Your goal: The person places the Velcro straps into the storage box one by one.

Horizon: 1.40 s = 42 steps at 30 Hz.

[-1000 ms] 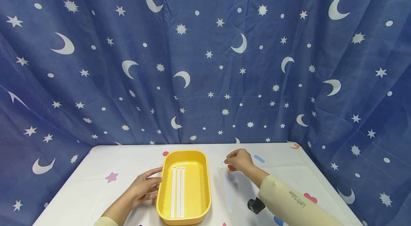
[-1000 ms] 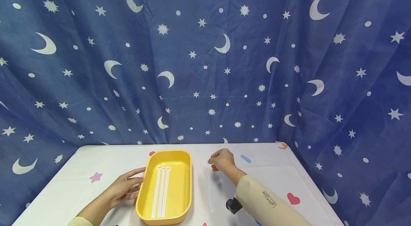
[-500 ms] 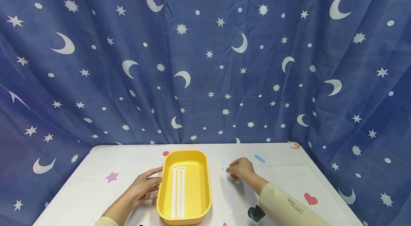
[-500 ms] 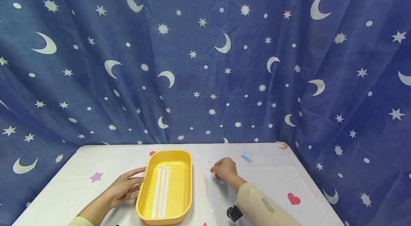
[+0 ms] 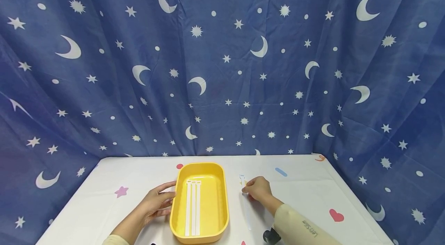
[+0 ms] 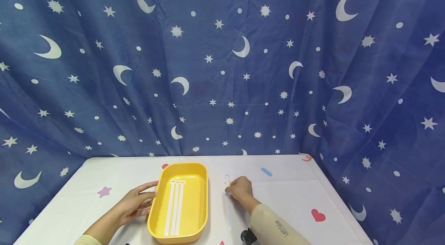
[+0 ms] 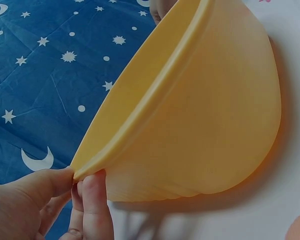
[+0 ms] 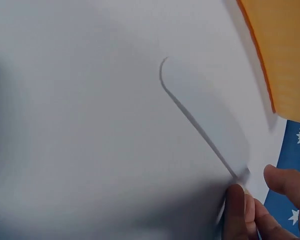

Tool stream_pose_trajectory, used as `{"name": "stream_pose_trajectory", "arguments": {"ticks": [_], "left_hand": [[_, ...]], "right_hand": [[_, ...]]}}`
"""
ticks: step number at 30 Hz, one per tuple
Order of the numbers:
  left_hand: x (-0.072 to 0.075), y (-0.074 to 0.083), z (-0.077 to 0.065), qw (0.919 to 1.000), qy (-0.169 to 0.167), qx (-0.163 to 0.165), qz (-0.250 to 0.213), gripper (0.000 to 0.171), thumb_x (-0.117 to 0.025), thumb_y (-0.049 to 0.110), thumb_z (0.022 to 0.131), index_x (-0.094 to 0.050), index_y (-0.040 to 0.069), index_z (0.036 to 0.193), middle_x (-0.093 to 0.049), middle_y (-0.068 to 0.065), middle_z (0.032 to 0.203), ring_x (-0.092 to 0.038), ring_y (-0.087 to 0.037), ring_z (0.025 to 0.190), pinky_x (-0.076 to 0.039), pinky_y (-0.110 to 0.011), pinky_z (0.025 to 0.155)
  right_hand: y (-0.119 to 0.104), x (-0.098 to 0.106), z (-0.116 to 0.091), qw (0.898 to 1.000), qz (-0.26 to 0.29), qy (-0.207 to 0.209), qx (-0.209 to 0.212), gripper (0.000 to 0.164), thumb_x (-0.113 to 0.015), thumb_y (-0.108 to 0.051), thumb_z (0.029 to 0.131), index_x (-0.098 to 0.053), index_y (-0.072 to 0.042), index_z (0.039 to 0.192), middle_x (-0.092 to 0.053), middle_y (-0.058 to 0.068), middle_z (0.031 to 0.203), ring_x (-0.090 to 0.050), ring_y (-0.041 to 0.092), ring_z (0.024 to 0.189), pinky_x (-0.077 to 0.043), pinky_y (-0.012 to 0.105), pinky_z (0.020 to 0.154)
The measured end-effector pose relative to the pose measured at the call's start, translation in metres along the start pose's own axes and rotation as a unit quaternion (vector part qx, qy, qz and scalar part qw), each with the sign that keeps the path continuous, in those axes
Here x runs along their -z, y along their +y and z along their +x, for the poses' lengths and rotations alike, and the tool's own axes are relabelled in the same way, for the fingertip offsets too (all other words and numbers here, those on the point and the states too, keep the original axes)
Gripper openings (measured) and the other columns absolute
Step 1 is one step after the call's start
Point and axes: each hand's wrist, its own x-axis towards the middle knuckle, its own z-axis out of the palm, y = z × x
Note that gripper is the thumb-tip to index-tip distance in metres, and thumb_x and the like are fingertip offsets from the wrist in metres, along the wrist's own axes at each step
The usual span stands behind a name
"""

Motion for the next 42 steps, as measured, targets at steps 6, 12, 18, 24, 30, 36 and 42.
{"name": "stream_pose_trajectory", "arguments": {"ticks": [6, 12, 18, 24, 30, 36, 42], "left_hand": [[0.000, 0.000, 0.000, 1.0000, -0.004, 0.000, 0.000, 0.051, -0.067, 0.015, 0.092, -0.053, 0.009, 0.140, -0.066, -0.009, 0.095, -0.065, -0.012, 0.069, -0.063, -0.034, 0.061], [0.000, 0.000, 0.000, 1.0000, -0.003, 0.000, -0.001, 0.051, -0.067, 0.015, 0.092, -0.053, 0.009, 0.140, -0.066, -0.009, 0.095, -0.065, -0.012, 0.069, -0.063, -0.035, 0.061], [0.001, 0.000, 0.000, 1.0000, -0.002, -0.001, 0.001, 0.051, -0.067, 0.016, 0.092, -0.053, 0.009, 0.140, -0.066, -0.009, 0.095, -0.065, -0.012, 0.069, -0.063, -0.034, 0.061], [0.000, 0.000, 0.000, 1.0000, 0.001, 0.001, 0.004, 0.050, -0.067, 0.016, 0.092, -0.053, 0.010, 0.140, -0.066, -0.009, 0.095, -0.065, -0.011, 0.069, -0.063, -0.033, 0.060], [0.000, 0.000, 0.000, 1.0000, 0.000, -0.001, 0.004, 0.051, -0.067, 0.016, 0.092, -0.053, 0.009, 0.140, -0.066, -0.009, 0.095, -0.064, -0.012, 0.069, -0.063, -0.034, 0.061], [0.000, 0.000, 0.000, 1.0000, 0.000, -0.002, 0.003, 0.051, -0.067, 0.016, 0.092, -0.053, 0.009, 0.140, -0.066, -0.009, 0.095, -0.064, -0.011, 0.069, -0.063, -0.033, 0.061], [0.000, 0.000, 0.000, 1.0000, -0.002, -0.002, 0.000, 0.051, -0.067, 0.015, 0.092, -0.053, 0.009, 0.140, -0.065, -0.009, 0.094, -0.064, -0.011, 0.067, -0.063, -0.033, 0.059]], "right_hand": [[-0.001, -0.004, -0.004, 1.000, -0.004, 0.014, 0.016, 0.019, -0.083, -0.011, 0.073, -0.071, 0.000, 0.082, -0.062, 0.001, 0.057, -0.052, 0.006, 0.046, -0.045, 0.017, 0.045], [-0.001, -0.012, -0.005, 0.999, -0.002, 0.044, 0.010, 0.023, -0.085, -0.010, 0.070, -0.069, 0.001, 0.083, -0.065, 0.003, 0.070, -0.055, 0.009, 0.050, -0.049, 0.019, 0.047], [0.001, -0.017, -0.003, 0.998, -0.021, 0.064, 0.010, 0.022, -0.086, -0.007, 0.067, -0.069, -0.001, 0.080, -0.065, 0.003, 0.068, -0.056, 0.012, 0.056, -0.050, 0.023, 0.051], [0.004, -0.018, -0.001, 0.997, -0.023, 0.069, 0.009, 0.020, -0.084, -0.004, 0.066, -0.070, -0.001, 0.080, -0.065, 0.002, 0.067, -0.057, 0.012, 0.054, -0.050, 0.023, 0.048], [0.003, -0.019, -0.001, 0.997, -0.019, 0.072, 0.010, 0.018, -0.083, -0.003, 0.066, -0.070, -0.002, 0.079, -0.064, 0.001, 0.062, -0.055, 0.009, 0.049, -0.048, 0.021, 0.044], [0.001, -0.015, -0.004, 0.997, -0.017, 0.075, 0.010, 0.017, -0.082, -0.002, 0.065, -0.070, -0.002, 0.077, -0.066, 0.003, 0.066, -0.057, 0.011, 0.052, -0.050, 0.021, 0.047], [0.000, -0.012, -0.006, 0.997, -0.007, 0.072, 0.014, 0.017, -0.081, 0.000, 0.065, -0.070, -0.001, 0.076, -0.066, 0.004, 0.067, -0.057, 0.010, 0.051, -0.051, 0.022, 0.046]]}}
